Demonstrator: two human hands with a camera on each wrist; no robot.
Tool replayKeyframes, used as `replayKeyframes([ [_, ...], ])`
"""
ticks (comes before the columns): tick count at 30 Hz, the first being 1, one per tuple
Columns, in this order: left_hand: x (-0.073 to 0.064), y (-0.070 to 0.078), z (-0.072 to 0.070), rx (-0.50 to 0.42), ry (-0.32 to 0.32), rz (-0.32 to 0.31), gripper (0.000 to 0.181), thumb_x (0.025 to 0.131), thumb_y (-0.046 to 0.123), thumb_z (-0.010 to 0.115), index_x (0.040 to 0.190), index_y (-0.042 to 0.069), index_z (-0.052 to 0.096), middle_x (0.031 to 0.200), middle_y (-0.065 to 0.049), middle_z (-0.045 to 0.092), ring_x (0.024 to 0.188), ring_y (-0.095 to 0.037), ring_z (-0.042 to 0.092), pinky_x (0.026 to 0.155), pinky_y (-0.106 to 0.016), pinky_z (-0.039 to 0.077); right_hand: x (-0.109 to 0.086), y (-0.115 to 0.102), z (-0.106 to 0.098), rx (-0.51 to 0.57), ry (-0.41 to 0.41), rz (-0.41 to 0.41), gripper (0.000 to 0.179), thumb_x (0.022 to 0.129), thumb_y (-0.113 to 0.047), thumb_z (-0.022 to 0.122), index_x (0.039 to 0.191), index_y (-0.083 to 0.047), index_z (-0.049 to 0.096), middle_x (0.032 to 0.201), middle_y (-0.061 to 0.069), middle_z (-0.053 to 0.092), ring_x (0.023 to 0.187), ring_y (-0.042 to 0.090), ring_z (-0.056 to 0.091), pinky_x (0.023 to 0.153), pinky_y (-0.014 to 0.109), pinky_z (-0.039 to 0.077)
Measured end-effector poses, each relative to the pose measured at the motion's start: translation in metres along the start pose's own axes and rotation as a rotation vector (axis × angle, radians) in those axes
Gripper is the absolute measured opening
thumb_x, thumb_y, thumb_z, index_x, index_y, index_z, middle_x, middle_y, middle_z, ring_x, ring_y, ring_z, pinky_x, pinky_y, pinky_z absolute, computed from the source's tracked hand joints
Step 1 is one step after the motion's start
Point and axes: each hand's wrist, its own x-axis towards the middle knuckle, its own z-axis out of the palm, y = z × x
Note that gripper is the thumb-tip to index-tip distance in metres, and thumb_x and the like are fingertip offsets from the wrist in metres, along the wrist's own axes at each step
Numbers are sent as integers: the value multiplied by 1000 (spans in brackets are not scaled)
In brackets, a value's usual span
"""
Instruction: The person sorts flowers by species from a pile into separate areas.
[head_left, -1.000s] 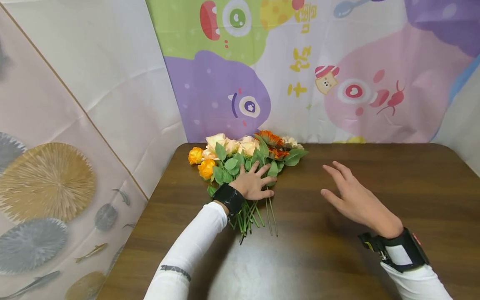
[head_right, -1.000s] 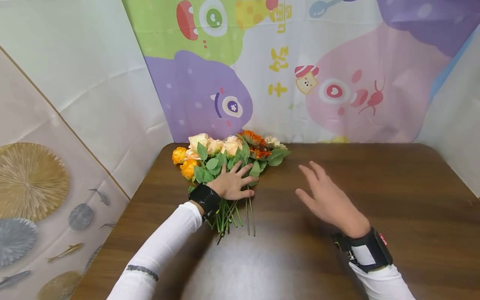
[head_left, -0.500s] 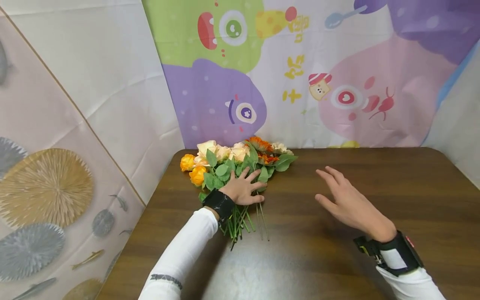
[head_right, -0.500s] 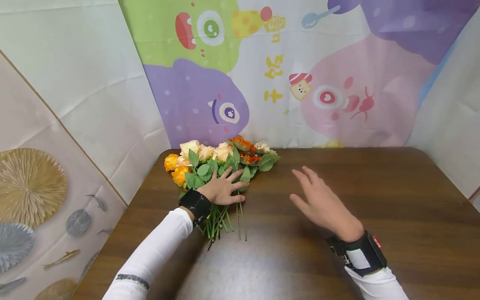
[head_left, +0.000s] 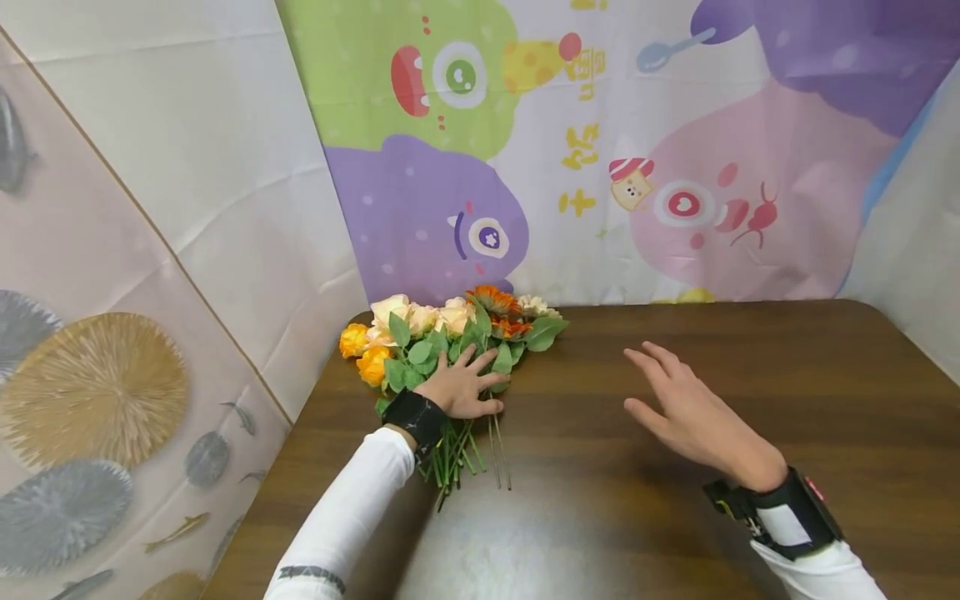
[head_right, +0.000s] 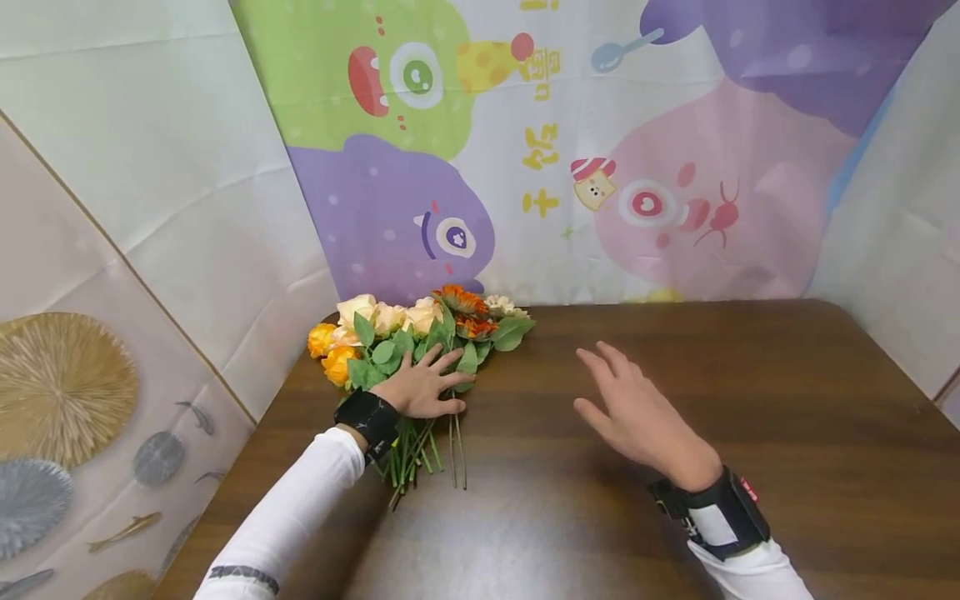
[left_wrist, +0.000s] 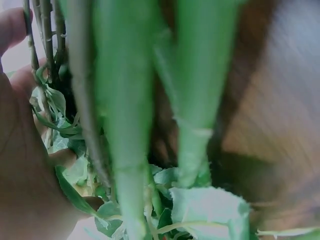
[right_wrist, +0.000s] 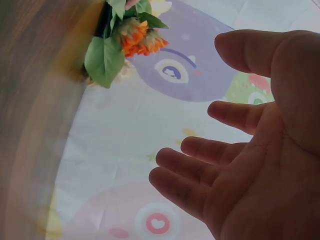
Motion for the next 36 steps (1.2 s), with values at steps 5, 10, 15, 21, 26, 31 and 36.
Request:
replayKeyframes([
  [5,-7,-9,0,-12,2,0,59,99,61,43,153,39,36,167,1,6,152,-36,2,112,-72,9,0,-2,0,0,5,-8,63,96,-22,65,148,0,36,152,32,29,131,55,38,100,66,37],
  [10,-11,-16,-1,-12,6,16,59,99,59,46,153,37,38,167,0,8,152,-37,4,111,-73,9,-1,-2,0,1,14,-14,63,96,-21,65,148,1,36,151,32,30,131,55,38,100,66,37],
  [15,-17,-25,1,-18,-2,13,58,99,57,48,152,37,38,167,-1,8,152,-38,4,111,-73,9,-2,-1,1,-8,18,-22,63,96,-21,65,148,1,36,151,33,30,131,55,38,100,66,37],
  [21,-20,-33,5,-11,22,7,57,99,58,48,151,37,41,167,-1,9,152,-38,5,110,-74,9,-1,0,1,-5,29,-20,62,96,-20,65,147,1,38,151,33,31,131,56,38,100,66,37],
  [26,-22,-35,7,-20,10,10,57,99,57,49,151,36,41,167,-1,9,152,-38,4,110,-74,7,-3,2,2,3,4,-11,63,96,-21,66,148,1,37,151,33,31,131,55,38,99,66,38],
  [31,-25,-35,3,-1,14,-27,55,99,55,50,150,36,43,167,-1,9,152,-38,3,111,-73,8,-2,3,1,8,-2,-12,63,97,-21,65,148,-1,36,152,32,30,132,54,37,99,66,38],
  [36,-32,-24,-4,-26,39,-62,56,99,48,54,151,31,43,167,-6,9,152,-39,3,113,-71,7,0,3,-1,8,-1,-23,62,96,-21,65,148,0,37,151,31,31,132,54,38,99,65,39],
])
